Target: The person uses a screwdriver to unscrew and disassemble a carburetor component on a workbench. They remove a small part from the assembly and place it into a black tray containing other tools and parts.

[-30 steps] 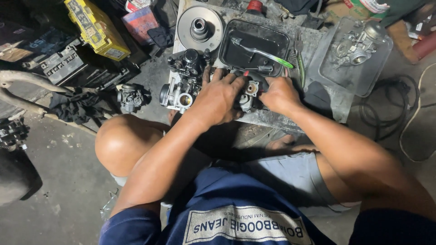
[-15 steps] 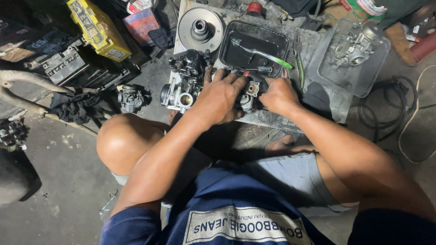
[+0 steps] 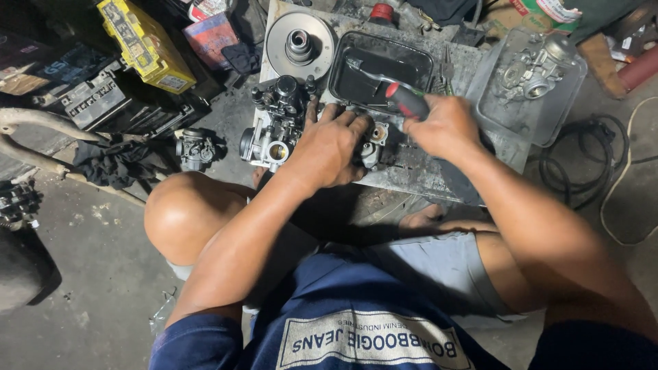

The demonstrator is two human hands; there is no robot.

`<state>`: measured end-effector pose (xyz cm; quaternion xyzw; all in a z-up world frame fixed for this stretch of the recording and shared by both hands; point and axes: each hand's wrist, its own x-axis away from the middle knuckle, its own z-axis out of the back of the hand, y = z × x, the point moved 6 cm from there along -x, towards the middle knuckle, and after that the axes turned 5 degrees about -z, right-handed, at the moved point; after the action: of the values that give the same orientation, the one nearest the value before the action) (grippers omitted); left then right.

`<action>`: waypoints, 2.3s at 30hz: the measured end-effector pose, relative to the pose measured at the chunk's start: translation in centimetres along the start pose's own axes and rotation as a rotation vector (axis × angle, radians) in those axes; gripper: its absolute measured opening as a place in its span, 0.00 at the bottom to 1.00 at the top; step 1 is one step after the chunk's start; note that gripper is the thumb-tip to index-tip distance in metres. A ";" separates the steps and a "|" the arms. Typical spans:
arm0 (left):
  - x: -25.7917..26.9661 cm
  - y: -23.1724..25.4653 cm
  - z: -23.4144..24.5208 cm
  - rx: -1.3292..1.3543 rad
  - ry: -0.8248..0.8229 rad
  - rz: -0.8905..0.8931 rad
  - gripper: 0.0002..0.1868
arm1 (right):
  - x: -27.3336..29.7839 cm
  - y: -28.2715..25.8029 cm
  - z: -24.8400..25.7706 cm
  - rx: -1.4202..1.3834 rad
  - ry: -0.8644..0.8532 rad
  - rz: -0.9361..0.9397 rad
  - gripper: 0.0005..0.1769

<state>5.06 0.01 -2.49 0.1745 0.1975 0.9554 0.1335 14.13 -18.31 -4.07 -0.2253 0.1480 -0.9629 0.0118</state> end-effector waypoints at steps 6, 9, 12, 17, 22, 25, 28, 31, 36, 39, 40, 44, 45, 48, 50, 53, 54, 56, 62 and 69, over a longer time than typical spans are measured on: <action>0.2 -0.3 -0.3 0.052 -0.039 0.002 0.51 | -2.7 0.9 0.0 -0.154 0.127 0.096 0.14; 0.6 -0.1 0.2 0.071 -0.057 0.015 0.50 | -3.1 0.0 -0.1 -0.167 0.115 0.111 0.13; 0.7 0.1 0.8 0.082 -0.058 0.001 0.49 | -2.1 -2.1 -0.6 -0.144 0.099 0.134 0.12; 0.6 0.0 0.8 0.091 -0.076 0.007 0.49 | -3.7 -2.0 -1.1 -0.187 0.078 0.125 0.11; 0.4 -0.4 0.3 0.114 -0.068 0.002 0.49 | -2.5 -2.4 -0.4 -0.257 0.041 0.104 0.08; 0.3 -0.4 0.3 0.122 -0.074 -0.011 0.48 | -2.3 -2.0 0.0 -0.220 0.050 0.139 0.06; 0.2 -0.5 0.2 0.116 -0.080 -0.016 0.48 | -1.8 -1.6 0.2 -0.237 0.079 0.161 0.05; 0.2 -0.6 0.1 0.138 -0.086 -0.020 0.48 | -2.1 -0.9 0.3 -0.211 0.114 0.172 0.10; 0.5 -0.3 0.7 0.178 -0.085 -0.015 0.49 | -3.3 0.4 -0.7 -0.402 0.115 0.296 0.08; 0.5 -0.6 0.2 0.161 -0.083 0.008 0.51 | -4.4 1.1 -1.4 -0.612 0.114 0.409 0.11; 0.4 -1.1 -0.7 0.161 -0.082 0.007 0.51 | -3.6 0.8 -0.5 -0.611 0.114 0.409 0.11; 0.2 -1.5 -1.5 0.134 0.071 -0.067 0.57 | -1.2 -1.6 1.0 -1.174 -0.332 0.534 0.20; 0.2 -1.5 -1.5 0.142 0.075 -0.063 0.57 | -0.8 -2.0 1.3 -1.318 -0.409 0.567 0.28; 0.1 -1.6 -1.7 0.149 0.079 -0.050 0.56 | 0.6 -3.0 2.3 -1.471 -0.427 0.549 0.29; 0.2 -1.7 -1.8 0.158 0.104 -0.060 0.55 | 1.5 -3.8 2.9 -1.520 -0.451 0.575 0.30; 0.5 -1.7 -1.8 0.185 0.162 -0.082 0.52 | 3.0 -4.9 3.9 -1.617 -0.475 0.610 0.31; 0.6 -1.7 -1.8 0.202 0.197 -0.094 0.51 | 3.5 -5.2 4.3 -1.666 -0.476 0.620 0.31; 0.7 -1.6 -1.6 0.218 0.203 -0.088 0.53 | 4.5 -5.7 4.7 -1.663 -0.418 0.620 0.30; 0.3 -1.7 -2.5 0.170 0.209 -0.039 0.54 | 5.2 -5.6 3.7 -1.682 -0.237 0.616 0.31; 0.3 -0.5 -3.2 0.219 0.262 0.018 0.54 | 5.6 -4.9 2.0 -1.646 -0.130 0.592 0.36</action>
<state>3.67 -0.54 -5.32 0.0640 0.3146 0.9438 0.0782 10.21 -14.67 1.45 -0.1692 0.8471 -0.4930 0.1035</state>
